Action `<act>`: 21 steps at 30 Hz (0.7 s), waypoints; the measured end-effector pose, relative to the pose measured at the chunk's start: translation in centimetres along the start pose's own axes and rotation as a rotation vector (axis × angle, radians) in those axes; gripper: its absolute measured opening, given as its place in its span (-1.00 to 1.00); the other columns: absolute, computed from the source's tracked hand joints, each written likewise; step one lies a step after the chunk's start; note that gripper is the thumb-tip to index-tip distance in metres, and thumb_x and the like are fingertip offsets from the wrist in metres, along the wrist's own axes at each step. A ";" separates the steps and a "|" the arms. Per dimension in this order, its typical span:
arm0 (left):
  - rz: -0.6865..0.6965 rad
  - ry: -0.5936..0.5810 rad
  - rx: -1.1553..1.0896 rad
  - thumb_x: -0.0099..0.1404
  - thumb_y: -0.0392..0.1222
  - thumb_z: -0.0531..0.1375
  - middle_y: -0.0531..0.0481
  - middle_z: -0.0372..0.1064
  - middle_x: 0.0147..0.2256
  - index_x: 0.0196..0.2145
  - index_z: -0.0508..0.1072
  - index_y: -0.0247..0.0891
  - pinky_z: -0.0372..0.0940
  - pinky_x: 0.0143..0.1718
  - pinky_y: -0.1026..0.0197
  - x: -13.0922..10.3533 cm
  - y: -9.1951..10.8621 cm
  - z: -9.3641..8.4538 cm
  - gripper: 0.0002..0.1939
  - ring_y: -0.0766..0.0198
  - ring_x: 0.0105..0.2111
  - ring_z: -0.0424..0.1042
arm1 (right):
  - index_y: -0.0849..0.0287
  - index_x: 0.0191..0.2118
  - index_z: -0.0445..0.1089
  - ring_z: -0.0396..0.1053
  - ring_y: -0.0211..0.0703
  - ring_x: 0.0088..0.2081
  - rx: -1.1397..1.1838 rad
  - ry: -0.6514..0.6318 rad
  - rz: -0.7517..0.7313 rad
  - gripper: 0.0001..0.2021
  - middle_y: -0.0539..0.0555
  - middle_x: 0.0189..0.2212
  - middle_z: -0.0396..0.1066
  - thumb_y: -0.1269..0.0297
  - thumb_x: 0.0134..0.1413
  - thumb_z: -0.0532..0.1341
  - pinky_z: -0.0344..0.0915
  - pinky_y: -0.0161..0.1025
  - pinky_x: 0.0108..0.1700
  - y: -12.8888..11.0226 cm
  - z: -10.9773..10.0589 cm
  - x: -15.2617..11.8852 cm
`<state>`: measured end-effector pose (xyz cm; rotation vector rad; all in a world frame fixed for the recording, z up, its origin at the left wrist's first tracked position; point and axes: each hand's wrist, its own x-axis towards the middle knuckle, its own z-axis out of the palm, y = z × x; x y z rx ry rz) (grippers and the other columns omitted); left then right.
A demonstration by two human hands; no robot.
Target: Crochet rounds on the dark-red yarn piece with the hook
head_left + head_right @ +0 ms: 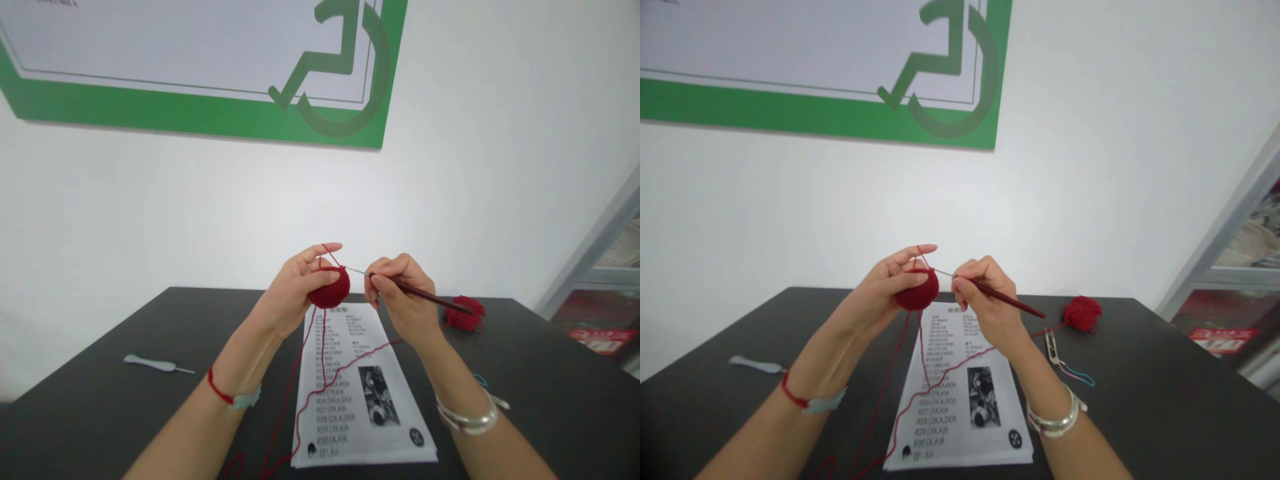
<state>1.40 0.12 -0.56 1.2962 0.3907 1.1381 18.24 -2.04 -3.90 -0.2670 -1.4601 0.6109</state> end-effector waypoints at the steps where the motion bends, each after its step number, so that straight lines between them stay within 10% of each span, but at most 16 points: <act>1: -0.009 -0.016 0.016 -0.01 -0.39 0.33 0.15 0.33 -0.56 -0.06 0.40 -0.37 0.05 -0.56 0.39 0.0 0.2 -0.1 -0.50 0.50 -0.61 0.21 | 0.09 -0.35 0.34 0.25 -0.36 -0.56 -0.026 -0.010 -0.007 -0.89 -0.07 -0.49 0.36 0.46 0.11 0.24 0.16 -0.38 -0.59 -0.2 -0.2 0.0; 21: -0.253 -0.227 0.078 -0.07 -0.38 0.31 0.03 0.41 -0.50 -0.17 0.52 -0.38 0.11 -0.52 0.34 0.0 1.3 -1.7 -0.58 0.42 -0.55 0.30 | 0.14 -0.42 0.38 0.21 -0.39 -0.58 0.070 -0.183 0.209 -0.86 -0.03 -0.50 0.39 0.49 0.02 0.32 0.10 -0.38 -0.59 -2.2 -1.5 0.0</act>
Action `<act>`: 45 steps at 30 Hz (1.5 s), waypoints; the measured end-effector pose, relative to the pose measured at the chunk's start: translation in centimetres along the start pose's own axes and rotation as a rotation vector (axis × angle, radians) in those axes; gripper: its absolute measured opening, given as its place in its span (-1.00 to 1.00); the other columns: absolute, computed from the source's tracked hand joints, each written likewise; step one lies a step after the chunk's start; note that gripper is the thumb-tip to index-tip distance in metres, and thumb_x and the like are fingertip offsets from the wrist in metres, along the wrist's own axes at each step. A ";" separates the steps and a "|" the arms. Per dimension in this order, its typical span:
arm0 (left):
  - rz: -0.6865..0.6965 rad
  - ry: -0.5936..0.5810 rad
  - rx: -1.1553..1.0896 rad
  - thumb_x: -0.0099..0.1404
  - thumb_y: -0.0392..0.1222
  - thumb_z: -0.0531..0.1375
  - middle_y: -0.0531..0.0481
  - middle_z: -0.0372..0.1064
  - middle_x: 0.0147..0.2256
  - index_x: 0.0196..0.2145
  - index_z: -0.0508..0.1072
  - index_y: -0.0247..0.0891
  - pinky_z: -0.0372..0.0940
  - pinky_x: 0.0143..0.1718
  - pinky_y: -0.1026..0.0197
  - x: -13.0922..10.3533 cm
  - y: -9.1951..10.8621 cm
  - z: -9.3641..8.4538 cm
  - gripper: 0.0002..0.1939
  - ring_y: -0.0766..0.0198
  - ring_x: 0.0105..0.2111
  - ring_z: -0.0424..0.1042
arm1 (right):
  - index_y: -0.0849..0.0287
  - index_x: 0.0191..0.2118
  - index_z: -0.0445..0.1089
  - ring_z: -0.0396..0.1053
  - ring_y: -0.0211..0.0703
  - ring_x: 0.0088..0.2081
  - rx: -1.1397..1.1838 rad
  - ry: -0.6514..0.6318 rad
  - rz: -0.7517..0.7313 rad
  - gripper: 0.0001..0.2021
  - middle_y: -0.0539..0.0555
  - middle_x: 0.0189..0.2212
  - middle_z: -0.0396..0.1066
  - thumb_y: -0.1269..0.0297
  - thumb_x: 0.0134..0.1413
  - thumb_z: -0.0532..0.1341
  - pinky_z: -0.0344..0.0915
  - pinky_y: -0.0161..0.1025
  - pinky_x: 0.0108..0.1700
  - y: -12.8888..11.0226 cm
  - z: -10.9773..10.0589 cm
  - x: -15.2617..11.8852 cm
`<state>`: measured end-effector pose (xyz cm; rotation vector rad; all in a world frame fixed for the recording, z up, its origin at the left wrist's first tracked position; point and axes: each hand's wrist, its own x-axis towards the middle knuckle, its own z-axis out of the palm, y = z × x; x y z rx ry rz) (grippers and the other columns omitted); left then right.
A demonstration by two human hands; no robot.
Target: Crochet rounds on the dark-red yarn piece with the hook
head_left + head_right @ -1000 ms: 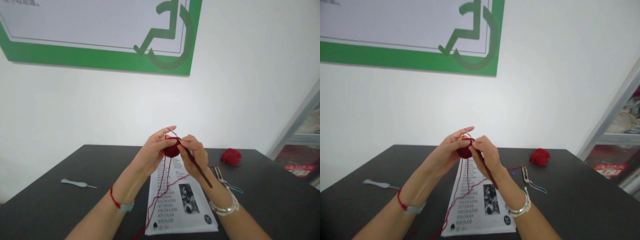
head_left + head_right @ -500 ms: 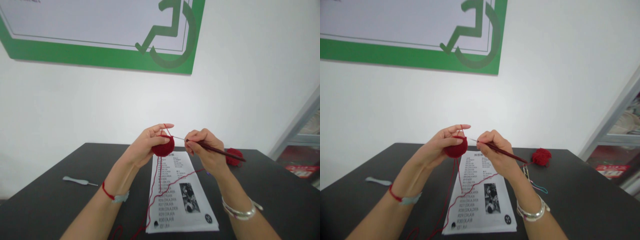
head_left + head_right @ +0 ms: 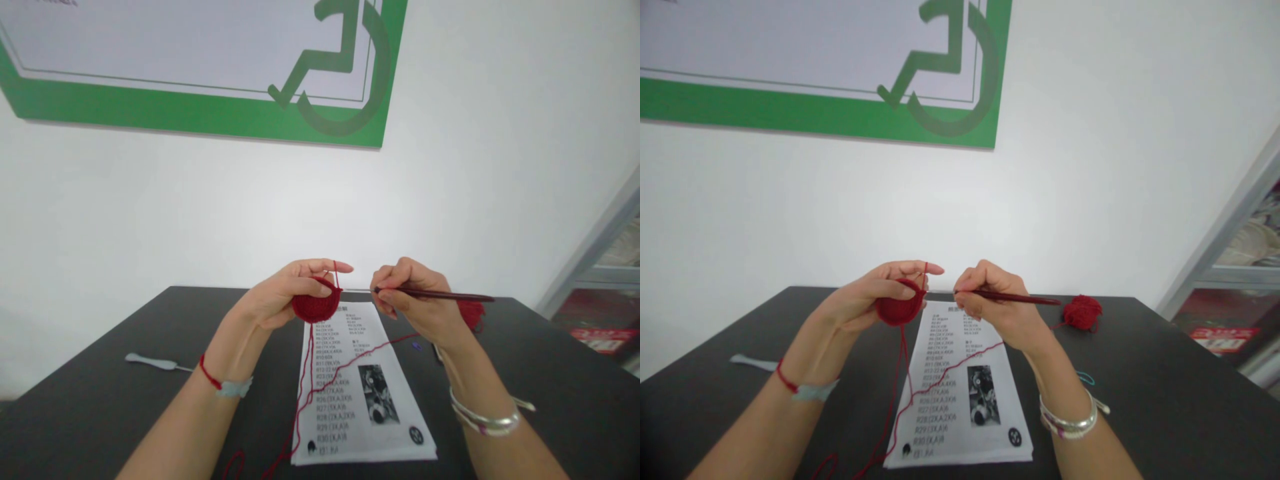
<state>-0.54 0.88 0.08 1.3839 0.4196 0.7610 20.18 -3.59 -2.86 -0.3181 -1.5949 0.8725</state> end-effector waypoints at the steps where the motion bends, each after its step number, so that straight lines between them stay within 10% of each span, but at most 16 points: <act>1: -0.003 -0.007 0.010 -0.06 -0.38 0.30 0.04 0.40 -0.51 -0.17 0.53 -0.38 0.10 -0.53 0.34 0.0 0.0 -0.1 -0.59 0.42 -0.56 0.28 | 0.14 -0.42 0.38 0.21 -0.40 -0.59 0.019 -0.008 0.015 -0.86 -0.03 -0.51 0.39 0.49 0.02 0.32 0.10 -0.39 -0.60 0.0 -0.1 0.0; 7: 0.042 0.003 0.104 -0.01 -0.36 0.29 0.11 0.34 -0.55 -0.16 0.51 -0.36 0.07 -0.53 0.33 0.1 -0.2 0.2 -0.62 0.45 -0.58 0.24 | 0.16 -0.46 0.32 0.17 -0.43 -0.65 0.242 -0.037 0.137 -0.85 -0.07 -0.59 0.36 0.43 0.06 0.30 0.03 -0.44 -0.67 0.5 -0.4 0.6; 14: 0.352 0.313 0.264 0.10 -0.36 0.27 0.14 0.33 -0.50 -0.12 0.44 -0.28 0.22 -0.39 0.27 1.1 -1.9 2.9 -0.66 0.39 -0.49 0.33 | 0.14 -0.49 0.24 0.11 -0.43 -0.66 0.393 0.145 0.245 -0.78 -0.11 -0.60 0.35 0.29 0.04 0.30 0.05 -0.48 -0.72 1.8 1.1 1.3; 45: 0.301 0.288 0.211 0.05 -0.39 0.29 0.10 0.43 -0.50 -0.13 0.43 -0.31 0.24 -0.37 0.26 0.6 -1.2 3.2 -0.63 0.37 -0.49 0.38 | 0.09 -0.36 0.36 0.22 -0.29 -0.51 -0.035 0.209 0.048 -0.87 -0.08 -0.54 0.31 0.18 0.07 0.27 0.20 -0.31 -0.46 3.1 1.1 0.7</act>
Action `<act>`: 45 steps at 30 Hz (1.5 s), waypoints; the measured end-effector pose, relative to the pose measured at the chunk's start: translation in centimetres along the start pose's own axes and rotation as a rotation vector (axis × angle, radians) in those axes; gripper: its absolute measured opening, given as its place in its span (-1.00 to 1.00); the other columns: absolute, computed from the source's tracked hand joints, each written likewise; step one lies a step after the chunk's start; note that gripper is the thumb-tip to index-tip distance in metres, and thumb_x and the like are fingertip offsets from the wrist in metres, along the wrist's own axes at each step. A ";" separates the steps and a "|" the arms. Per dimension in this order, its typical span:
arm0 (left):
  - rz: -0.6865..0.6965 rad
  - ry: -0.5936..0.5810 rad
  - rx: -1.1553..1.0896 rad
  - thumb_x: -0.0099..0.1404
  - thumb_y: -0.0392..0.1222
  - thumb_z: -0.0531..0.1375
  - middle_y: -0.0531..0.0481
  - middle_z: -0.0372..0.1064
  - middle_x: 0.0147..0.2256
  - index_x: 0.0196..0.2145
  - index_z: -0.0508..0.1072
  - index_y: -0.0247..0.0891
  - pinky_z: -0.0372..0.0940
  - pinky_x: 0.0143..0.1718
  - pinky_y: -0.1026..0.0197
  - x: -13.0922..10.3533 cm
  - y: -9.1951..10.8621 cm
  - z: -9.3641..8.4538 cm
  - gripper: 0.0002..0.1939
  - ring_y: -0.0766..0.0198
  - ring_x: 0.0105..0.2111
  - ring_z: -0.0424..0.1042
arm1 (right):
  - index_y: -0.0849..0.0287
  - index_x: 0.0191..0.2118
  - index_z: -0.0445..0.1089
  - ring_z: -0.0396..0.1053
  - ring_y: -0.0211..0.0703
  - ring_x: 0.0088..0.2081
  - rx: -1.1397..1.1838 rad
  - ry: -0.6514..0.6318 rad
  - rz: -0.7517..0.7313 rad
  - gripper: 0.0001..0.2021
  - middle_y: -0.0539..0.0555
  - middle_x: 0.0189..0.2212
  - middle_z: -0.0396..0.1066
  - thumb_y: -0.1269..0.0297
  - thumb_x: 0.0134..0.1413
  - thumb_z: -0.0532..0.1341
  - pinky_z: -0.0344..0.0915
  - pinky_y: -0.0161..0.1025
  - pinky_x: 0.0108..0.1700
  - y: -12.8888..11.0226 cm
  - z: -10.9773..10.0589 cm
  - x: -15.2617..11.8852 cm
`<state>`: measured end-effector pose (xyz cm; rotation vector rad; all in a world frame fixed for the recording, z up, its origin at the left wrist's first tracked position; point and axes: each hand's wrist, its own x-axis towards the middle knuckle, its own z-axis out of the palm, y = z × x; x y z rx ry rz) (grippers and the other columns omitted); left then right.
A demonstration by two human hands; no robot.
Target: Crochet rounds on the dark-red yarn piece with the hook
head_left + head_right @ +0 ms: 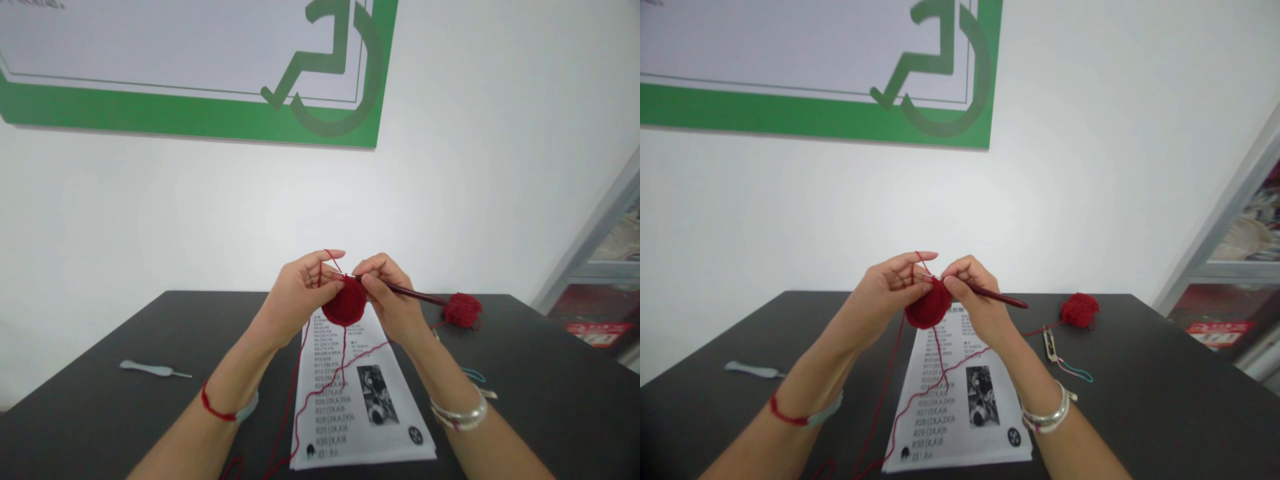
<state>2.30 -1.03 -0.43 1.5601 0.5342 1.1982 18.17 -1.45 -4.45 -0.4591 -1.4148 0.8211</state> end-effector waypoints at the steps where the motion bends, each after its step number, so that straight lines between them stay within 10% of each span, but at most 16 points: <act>1: -0.010 -0.002 -0.012 0.05 -0.38 0.29 0.10 0.43 -0.50 -0.13 0.43 -0.31 0.23 -0.38 0.26 0.0 0.0 0.0 -0.63 0.38 -0.49 0.37 | 0.08 -0.36 0.37 0.23 -0.28 -0.49 -0.007 -0.004 -0.011 -0.87 -0.07 -0.52 0.32 0.17 0.08 0.27 0.20 -0.31 -0.45 0.1 0.0 0.0; 13: 0.001 0.053 -0.072 0.06 -0.39 0.28 0.10 0.40 -0.51 -0.17 0.43 -0.31 0.19 -0.42 0.29 -0.2 -0.4 0.4 -0.67 0.41 -0.50 0.33 | 0.05 -0.34 0.41 0.26 -0.24 -0.43 -0.076 -0.061 -0.091 -0.92 -0.05 -0.45 0.35 0.31 0.01 0.31 0.20 -0.27 -0.41 0.7 -0.3 0.1; 25: -0.278 -0.151 -0.437 0.04 -0.32 0.37 -0.03 0.49 -0.35 -0.15 0.50 -0.32 0.27 -0.32 0.30 0.1 -0.7 -0.6 -0.64 0.38 -0.43 0.41 | 0.05 -0.39 0.43 0.31 -0.27 -0.41 0.142 0.056 -0.068 -0.89 -0.06 -0.44 0.40 0.35 -0.08 0.36 0.24 -0.32 -0.37 0.1 0.4 0.1; 35: -0.067 -0.020 -0.218 0.03 -0.41 0.33 0.08 0.47 -0.49 -0.15 0.43 -0.35 0.26 -0.37 0.31 0.2 -0.9 -0.1 -0.62 0.41 -0.50 0.39 | 0.05 -0.35 0.45 0.28 -0.23 -0.40 -0.154 0.009 -0.265 -0.93 -0.03 -0.43 0.35 0.38 0.02 0.31 0.22 -0.27 -0.39 0.2 -0.5 0.1; 45: -0.026 0.071 -0.075 0.03 -0.39 0.30 0.13 0.46 -0.53 -0.16 0.40 -0.36 0.28 -0.41 0.32 0.1 -0.6 0.3 -0.63 0.42 -0.54 0.41 | 0.10 -0.41 0.37 0.30 -0.29 -0.53 0.035 -0.034 -0.143 -0.91 -0.06 -0.55 0.41 0.36 0.05 0.30 0.22 -0.33 -0.53 -0.6 -1.6 0.6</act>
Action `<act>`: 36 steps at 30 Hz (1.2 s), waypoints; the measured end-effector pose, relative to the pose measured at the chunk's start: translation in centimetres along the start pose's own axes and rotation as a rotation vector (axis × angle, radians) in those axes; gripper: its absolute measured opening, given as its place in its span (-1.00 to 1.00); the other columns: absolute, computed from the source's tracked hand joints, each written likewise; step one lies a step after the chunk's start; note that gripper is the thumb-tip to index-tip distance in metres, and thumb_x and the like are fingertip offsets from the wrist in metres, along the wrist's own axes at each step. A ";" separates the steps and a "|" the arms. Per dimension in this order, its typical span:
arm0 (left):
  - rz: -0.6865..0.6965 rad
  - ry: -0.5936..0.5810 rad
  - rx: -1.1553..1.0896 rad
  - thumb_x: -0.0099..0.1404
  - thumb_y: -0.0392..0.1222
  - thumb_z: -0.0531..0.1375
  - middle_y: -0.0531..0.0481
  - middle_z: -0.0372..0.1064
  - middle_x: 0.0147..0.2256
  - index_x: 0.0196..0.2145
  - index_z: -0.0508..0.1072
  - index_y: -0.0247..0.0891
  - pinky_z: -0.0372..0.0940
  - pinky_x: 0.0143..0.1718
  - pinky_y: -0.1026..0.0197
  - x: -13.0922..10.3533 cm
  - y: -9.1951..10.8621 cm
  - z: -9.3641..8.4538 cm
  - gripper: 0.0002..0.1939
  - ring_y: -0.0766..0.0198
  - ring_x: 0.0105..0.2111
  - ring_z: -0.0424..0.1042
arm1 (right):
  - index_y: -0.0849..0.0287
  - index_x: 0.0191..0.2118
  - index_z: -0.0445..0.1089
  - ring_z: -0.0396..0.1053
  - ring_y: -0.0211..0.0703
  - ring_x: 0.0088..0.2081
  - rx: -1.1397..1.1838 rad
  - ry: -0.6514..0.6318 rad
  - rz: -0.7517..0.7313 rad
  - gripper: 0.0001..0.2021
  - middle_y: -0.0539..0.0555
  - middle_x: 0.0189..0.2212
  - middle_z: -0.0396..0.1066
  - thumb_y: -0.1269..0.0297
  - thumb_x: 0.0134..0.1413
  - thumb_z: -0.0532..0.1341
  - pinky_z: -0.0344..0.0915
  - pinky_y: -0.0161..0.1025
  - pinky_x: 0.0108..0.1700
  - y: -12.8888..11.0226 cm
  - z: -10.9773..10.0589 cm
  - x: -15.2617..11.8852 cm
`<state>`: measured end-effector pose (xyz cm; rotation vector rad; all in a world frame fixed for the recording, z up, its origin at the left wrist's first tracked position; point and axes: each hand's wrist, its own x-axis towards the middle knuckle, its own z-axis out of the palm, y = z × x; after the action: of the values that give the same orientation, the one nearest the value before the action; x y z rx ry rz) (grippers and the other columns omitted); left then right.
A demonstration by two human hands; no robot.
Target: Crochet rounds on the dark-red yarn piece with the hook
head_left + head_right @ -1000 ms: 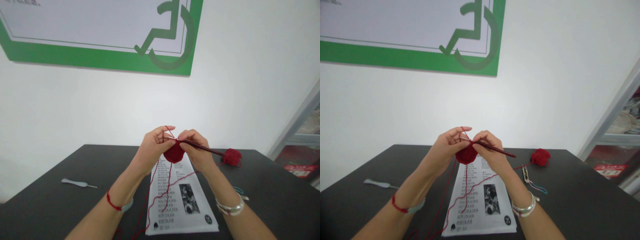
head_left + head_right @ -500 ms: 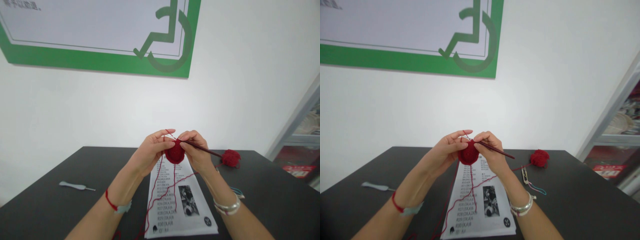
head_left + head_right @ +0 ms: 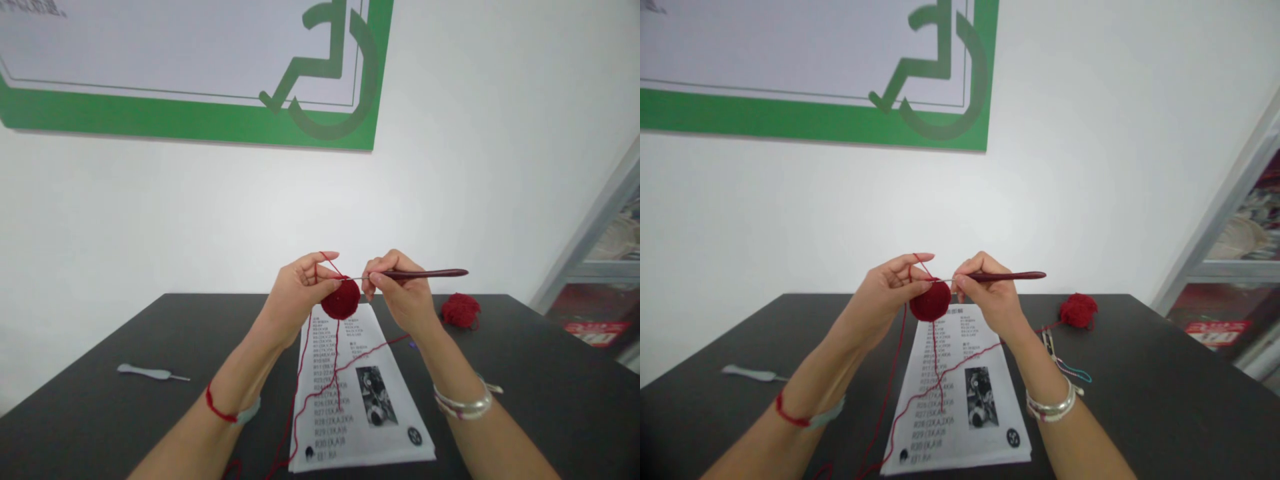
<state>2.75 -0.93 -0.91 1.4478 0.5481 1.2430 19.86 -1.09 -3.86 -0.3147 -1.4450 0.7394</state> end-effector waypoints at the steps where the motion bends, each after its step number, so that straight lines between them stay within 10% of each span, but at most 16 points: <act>1: 0.002 0.007 0.004 0.02 -0.38 0.30 0.13 0.46 -0.53 -0.16 0.41 -0.36 0.29 -0.41 0.32 0.0 0.0 0.0 -0.63 0.42 -0.54 0.41 | 0.10 -0.40 0.38 0.30 -0.29 -0.53 -0.028 -0.003 -0.024 -0.91 -0.06 -0.54 0.41 0.37 0.05 0.30 0.22 -0.33 -0.53 0.0 -0.1 0.0; 20: 0.102 0.149 0.090 0.02 -0.42 0.25 0.15 0.40 -0.55 -0.15 0.42 -0.38 0.25 -0.46 0.35 -0.1 0.2 0.4 -0.63 0.45 -0.55 0.34 | 0.14 -0.34 0.28 0.28 -0.28 -0.44 -0.809 -0.191 -0.553 -0.80 0.01 -0.46 0.36 0.62 0.08 0.16 0.28 -0.29 -0.43 -1.9 1.5 -0.8; 26: 0.135 0.222 0.100 0.03 -0.40 0.24 0.16 0.39 -0.55 -0.08 0.39 -0.38 0.27 -0.50 0.34 -0.3 0.0 0.6 -0.57 0.43 -0.58 0.35 | 0.14 -0.30 0.29 0.34 -0.25 -0.45 -0.855 0.029 -0.745 -0.77 0.03 -0.46 0.38 0.65 0.05 0.18 0.35 -0.29 -0.46 0.5 3.6 -1.5; 31: 0.073 0.200 -0.008 0.00 -0.40 0.24 0.17 0.40 -0.57 -0.10 0.38 -0.42 0.29 -0.49 0.34 -0.2 -0.1 0.6 -0.56 0.43 -0.57 0.38 | 0.11 -0.32 0.29 0.38 -0.26 -0.48 -0.641 0.316 -0.490 -0.83 -0.02 -0.47 0.37 0.55 0.12 0.16 0.39 -0.29 -0.49 2.3 4.5 -2.2; 36: 0.069 0.196 -0.017 0.01 -0.39 0.25 0.17 0.40 -0.58 -0.08 0.38 -0.42 0.27 -0.51 0.35 -0.1 -0.1 0.5 -0.54 0.45 -0.60 0.33 | 0.16 -0.27 0.33 0.38 -0.21 -0.41 -0.859 0.114 -0.769 -0.78 0.06 -0.42 0.41 0.64 0.05 0.19 0.40 -0.25 -0.44 2.2 3.9 -2.1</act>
<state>3.17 -1.20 -0.97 1.3487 0.6214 1.4508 15.60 -1.69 -6.28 -0.3978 -1.5500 -0.5410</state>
